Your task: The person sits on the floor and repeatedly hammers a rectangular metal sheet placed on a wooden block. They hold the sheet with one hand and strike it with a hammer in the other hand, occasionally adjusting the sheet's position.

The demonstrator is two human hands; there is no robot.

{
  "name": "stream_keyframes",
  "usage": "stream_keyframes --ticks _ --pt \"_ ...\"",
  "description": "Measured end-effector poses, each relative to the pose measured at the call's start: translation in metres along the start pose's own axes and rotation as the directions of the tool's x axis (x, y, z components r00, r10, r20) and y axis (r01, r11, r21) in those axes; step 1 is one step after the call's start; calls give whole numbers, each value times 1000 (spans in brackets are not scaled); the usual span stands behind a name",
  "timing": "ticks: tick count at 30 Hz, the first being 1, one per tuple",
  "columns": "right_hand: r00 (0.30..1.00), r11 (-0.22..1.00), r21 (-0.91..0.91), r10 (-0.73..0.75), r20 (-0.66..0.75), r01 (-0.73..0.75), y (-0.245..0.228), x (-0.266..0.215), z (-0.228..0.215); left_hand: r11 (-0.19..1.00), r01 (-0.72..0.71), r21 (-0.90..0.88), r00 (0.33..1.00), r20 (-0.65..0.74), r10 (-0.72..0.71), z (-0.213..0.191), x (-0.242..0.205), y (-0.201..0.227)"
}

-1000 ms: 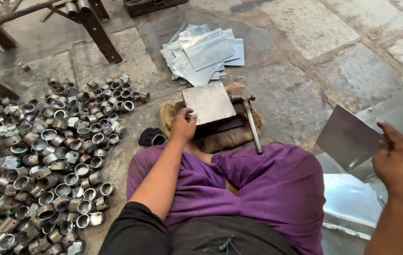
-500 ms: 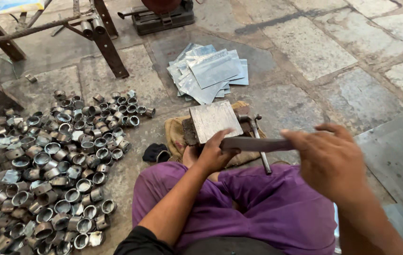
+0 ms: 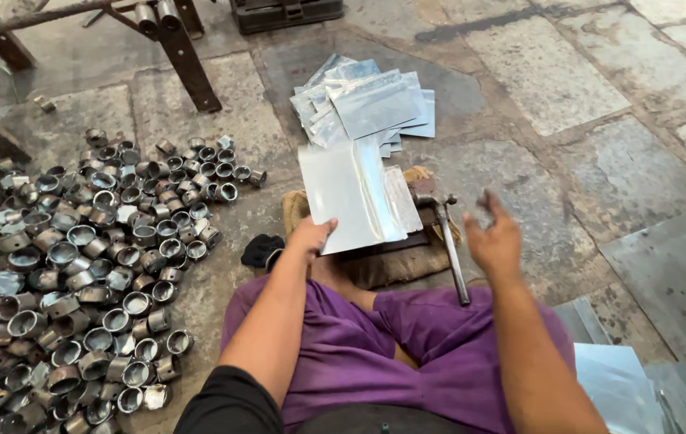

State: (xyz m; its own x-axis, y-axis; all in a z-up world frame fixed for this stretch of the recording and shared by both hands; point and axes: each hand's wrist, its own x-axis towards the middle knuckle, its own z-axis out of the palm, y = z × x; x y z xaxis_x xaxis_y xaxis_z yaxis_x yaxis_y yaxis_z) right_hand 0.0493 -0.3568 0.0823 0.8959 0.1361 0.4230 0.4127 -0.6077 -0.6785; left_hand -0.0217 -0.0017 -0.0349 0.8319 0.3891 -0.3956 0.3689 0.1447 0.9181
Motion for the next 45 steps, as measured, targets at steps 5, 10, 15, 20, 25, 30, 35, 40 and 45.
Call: stream_keyframes --ticks 5,10,15,20,25,30,35,40,45 --pt "713 757 149 504 488 -636 95 -23 64 998 21 62 999 49 -24 -2 35 -30" --pt "533 480 272 576 620 -834 92 -15 73 989 -20 147 999 -33 25 7 18 -4" --pt "485 489 203 564 669 -848 91 -8 77 958 -93 270 934 -310 178 21 -2 9" --pt "524 583 142 564 638 -800 87 -15 78 944 -304 -125 927 -265 264 22 11 4" --pt "588 685 115 512 626 -719 99 -20 81 782 -380 -494 900 -1 436 5 -7 21" --pt "608 727 67 516 603 -683 98 -17 83 948 -277 -156 961 -38 275 -6 -11 20" --pt "571 659 128 519 636 -741 109 -17 88 851 -206 483 894 -260 364 3 -6 12" --pt "508 506 238 504 698 -829 127 -12 99 923 -141 359 886 -369 279 12 -2 16" --pt "691 700 233 489 533 -675 80 -36 80 953 -141 269 909 -346 232 13 -14 32"
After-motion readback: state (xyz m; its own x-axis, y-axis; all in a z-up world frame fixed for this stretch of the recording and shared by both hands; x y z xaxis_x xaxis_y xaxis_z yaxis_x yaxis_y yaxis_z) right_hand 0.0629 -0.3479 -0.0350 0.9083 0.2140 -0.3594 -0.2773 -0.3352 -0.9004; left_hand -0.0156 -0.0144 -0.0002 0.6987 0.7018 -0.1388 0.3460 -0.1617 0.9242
